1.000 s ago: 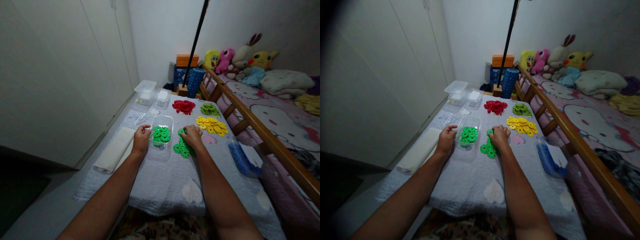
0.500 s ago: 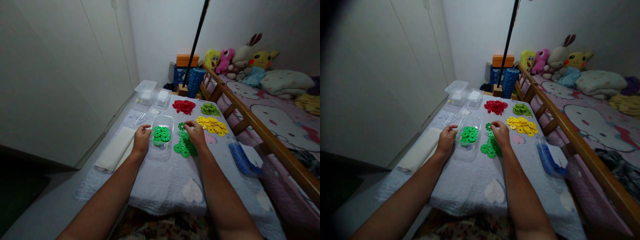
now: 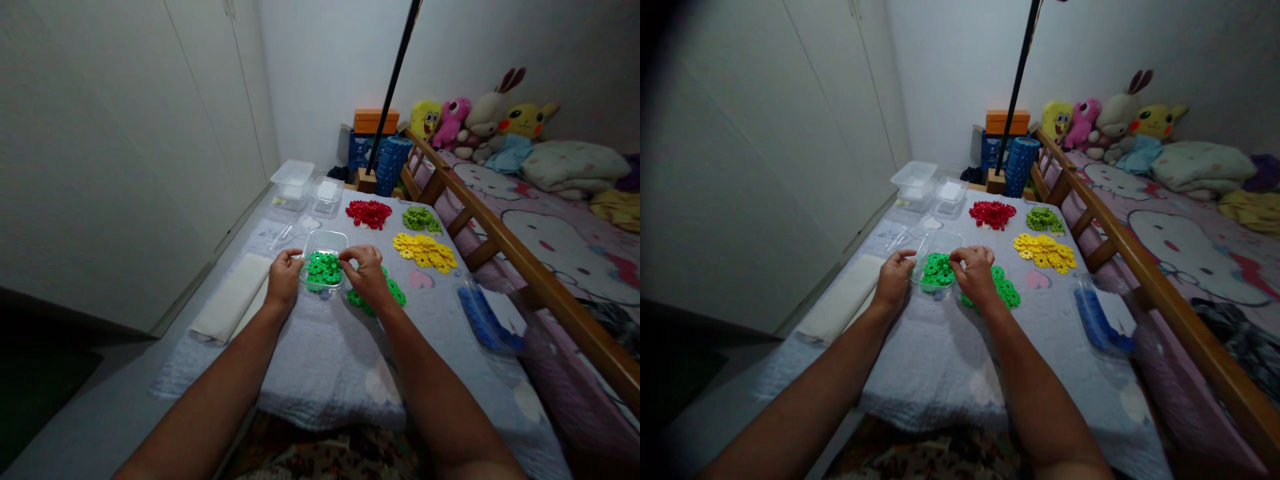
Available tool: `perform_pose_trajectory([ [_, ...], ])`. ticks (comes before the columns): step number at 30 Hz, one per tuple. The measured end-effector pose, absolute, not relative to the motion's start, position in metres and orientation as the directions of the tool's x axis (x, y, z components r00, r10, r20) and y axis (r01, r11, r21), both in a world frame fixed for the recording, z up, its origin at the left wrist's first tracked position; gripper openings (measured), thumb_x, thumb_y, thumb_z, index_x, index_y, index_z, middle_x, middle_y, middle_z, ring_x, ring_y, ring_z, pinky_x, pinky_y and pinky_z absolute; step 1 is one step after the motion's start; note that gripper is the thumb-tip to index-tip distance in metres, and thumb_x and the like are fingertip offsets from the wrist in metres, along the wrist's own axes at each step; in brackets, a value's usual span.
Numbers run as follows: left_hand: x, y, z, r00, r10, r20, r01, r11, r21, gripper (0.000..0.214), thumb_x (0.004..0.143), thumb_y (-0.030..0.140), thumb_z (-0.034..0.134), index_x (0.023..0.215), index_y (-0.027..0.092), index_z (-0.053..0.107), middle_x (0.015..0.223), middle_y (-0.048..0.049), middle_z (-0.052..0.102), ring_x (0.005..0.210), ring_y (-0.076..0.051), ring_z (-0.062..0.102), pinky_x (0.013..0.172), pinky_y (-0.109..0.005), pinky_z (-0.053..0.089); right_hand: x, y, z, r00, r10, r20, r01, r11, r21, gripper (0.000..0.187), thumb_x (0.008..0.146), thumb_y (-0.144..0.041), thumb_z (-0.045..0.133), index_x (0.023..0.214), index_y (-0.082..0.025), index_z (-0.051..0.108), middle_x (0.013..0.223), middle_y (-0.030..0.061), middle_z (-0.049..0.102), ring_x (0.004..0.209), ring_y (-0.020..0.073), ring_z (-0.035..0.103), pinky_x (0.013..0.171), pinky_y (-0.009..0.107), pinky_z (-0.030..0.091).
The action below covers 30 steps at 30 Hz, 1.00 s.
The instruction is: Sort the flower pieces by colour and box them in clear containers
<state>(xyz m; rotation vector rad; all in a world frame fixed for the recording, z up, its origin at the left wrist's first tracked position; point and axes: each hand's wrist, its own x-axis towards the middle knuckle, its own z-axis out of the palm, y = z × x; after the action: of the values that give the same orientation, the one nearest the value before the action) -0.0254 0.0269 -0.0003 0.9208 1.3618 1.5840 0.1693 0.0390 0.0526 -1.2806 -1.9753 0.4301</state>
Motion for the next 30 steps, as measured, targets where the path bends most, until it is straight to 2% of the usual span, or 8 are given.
perform_pose_trajectory([
  [4,-0.025,0.027,0.0,-0.385,0.923,0.003,-0.13,-0.058,0.99,0.034,0.071,0.036,0.07,0.099,0.018,0.064,0.064,0.0055,0.052,0.054,-0.012,0.047,0.052,-0.023,0.034,0.166,0.039,0.053,-0.313,0.879,0.359,0.649,0.474,-0.595,0.013,0.089,-0.019,0.066,0.088,-0.029,0.075,0.097,0.0029,0.075,0.111,0.0262,0.059,0.12,0.059,0.017],
  [8,-0.026,0.028,-0.002,-0.389,0.921,0.01,-0.132,-0.066,0.989,0.034,0.071,0.036,0.07,0.099,0.018,0.065,0.063,0.0054,0.052,0.055,-0.012,0.047,0.053,-0.023,0.034,0.166,0.04,0.052,-0.337,0.878,0.34,0.649,0.479,-0.591,0.018,0.091,-0.02,0.063,0.098,-0.03,0.076,0.106,0.0045,0.076,0.121,0.0277,0.058,0.121,0.061,0.014],
  [12,-0.026,0.028,-0.001,-0.39,0.921,0.019,-0.115,-0.069,0.991,0.034,0.071,0.036,0.07,0.1,0.017,0.065,0.063,0.0058,0.052,0.055,-0.012,0.047,0.054,-0.023,0.034,0.173,0.043,0.049,-0.279,0.877,0.391,0.661,0.471,-0.584,0.022,0.092,-0.02,0.06,0.106,-0.029,0.075,0.116,0.0055,0.076,0.129,0.0285,0.053,0.119,0.056,0.02],
  [17,-0.025,0.026,0.002,-0.394,0.919,0.012,-0.121,-0.064,0.991,0.035,0.071,0.036,0.069,0.1,0.017,0.065,0.061,0.0069,0.049,0.055,-0.011,0.044,0.053,-0.022,0.033,0.192,0.05,0.048,-0.188,0.889,0.418,0.693,0.421,-0.585,0.02,0.091,-0.022,0.059,0.103,-0.026,0.075,0.118,0.0066,0.075,0.124,0.0286,0.054,0.114,0.049,0.028],
  [22,-0.024,0.026,0.001,-0.399,0.917,0.005,-0.124,-0.06,0.99,0.035,0.071,0.036,0.07,0.1,0.017,0.064,0.063,0.0063,0.051,0.056,-0.012,0.047,0.054,-0.023,0.034,0.213,0.055,0.053,-0.231,0.938,0.258,0.788,0.336,-0.516,0.016,0.089,-0.025,0.062,0.098,-0.026,0.077,0.118,0.0077,0.073,0.121,0.0302,0.054,0.108,0.049,0.031],
  [26,-0.025,0.027,0.0,-0.396,0.918,0.012,-0.118,-0.063,0.991,0.035,0.071,0.037,0.069,0.1,0.017,0.065,0.063,0.0057,0.052,0.056,-0.012,0.048,0.054,-0.023,0.035,0.221,0.047,0.054,-0.36,0.928,0.1,0.845,0.37,-0.386,0.014,0.086,-0.03,0.07,0.097,-0.026,0.078,0.124,0.0081,0.069,0.123,0.0307,0.05,0.108,0.05,0.03],
  [30,-0.025,0.027,0.0,-0.4,0.916,0.02,-0.104,-0.067,0.992,0.035,0.071,0.037,0.069,0.1,0.017,0.064,0.063,0.0058,0.052,0.056,-0.012,0.047,0.055,-0.024,0.035,0.221,0.033,0.049,-0.45,0.893,0.009,0.861,0.436,-0.263,0.032,0.079,-0.035,0.079,0.11,-0.027,0.076,0.133,0.0097,0.064,0.132,0.0338,0.045,0.115,0.056,0.023],
])
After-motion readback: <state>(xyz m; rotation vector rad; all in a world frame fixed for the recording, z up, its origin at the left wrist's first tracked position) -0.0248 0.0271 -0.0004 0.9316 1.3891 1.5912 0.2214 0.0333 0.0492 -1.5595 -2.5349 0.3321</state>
